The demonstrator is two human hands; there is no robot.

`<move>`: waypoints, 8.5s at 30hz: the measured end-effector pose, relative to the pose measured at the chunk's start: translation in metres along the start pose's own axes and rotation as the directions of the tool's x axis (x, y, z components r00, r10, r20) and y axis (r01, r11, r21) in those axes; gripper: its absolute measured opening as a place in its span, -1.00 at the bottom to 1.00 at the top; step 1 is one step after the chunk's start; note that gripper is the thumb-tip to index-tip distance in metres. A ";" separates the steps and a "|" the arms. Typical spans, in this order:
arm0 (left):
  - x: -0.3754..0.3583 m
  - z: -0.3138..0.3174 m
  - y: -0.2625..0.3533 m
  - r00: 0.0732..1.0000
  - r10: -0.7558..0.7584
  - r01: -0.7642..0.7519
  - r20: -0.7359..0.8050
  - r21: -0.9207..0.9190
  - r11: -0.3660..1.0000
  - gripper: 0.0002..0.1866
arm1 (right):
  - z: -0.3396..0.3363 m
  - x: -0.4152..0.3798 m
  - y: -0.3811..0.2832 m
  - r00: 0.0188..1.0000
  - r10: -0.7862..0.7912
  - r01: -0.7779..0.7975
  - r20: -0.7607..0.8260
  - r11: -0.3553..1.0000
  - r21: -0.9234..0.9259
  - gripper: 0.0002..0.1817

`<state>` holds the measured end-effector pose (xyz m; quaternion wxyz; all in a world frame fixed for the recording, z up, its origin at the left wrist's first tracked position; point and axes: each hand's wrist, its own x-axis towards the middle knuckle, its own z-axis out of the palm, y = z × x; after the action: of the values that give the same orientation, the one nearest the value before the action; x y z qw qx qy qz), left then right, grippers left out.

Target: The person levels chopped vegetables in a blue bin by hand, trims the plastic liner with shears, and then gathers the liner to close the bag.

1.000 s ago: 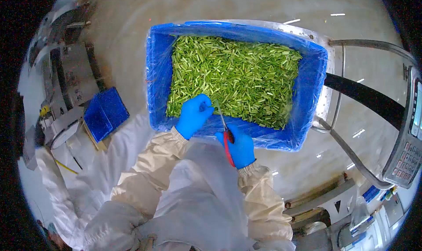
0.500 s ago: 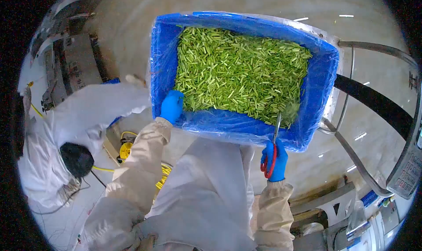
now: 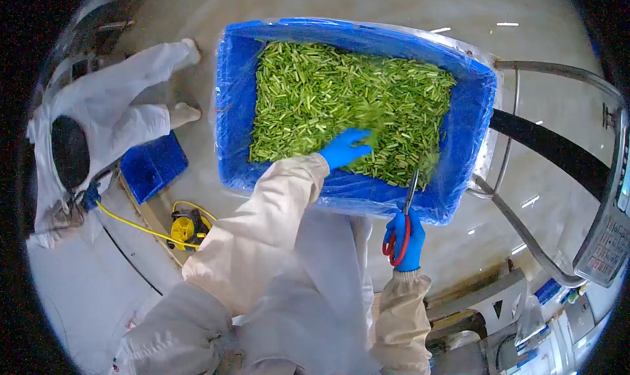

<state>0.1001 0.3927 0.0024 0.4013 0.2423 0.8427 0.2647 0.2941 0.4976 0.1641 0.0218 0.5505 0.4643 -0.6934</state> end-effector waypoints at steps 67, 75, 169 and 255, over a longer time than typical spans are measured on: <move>-0.006 -0.015 0.052 0.943 0.260 -0.120 0.206 -0.520 0.846 -0.83 | -0.019 0.035 0.012 0.910 -0.379 0.402 0.167 0.709 -0.579 -0.66; -0.017 -0.037 0.052 0.862 0.495 -0.449 0.112 -0.286 0.846 -0.86 | -0.002 0.036 -0.015 0.936 -0.259 0.348 0.239 0.786 -0.511 -0.68; 0.069 0.002 0.058 0.871 0.485 -0.317 -0.072 0.671 0.670 -0.89 | -0.054 0.048 0.003 0.707 -0.647 0.290 -0.285 0.633 -0.718 -0.47; -0.004 -0.066 -0.002 0.952 0.054 -0.053 -0.300 0.014 0.999 -0.86 | 0.020 0.056 0.003 0.856 -0.458 0.510 0.241 0.666 -0.544 -0.61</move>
<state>0.0488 0.3718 0.0390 0.2605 0.2232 0.8878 0.3068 0.2590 0.5098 0.1178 0.0262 0.3431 0.7839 -0.5169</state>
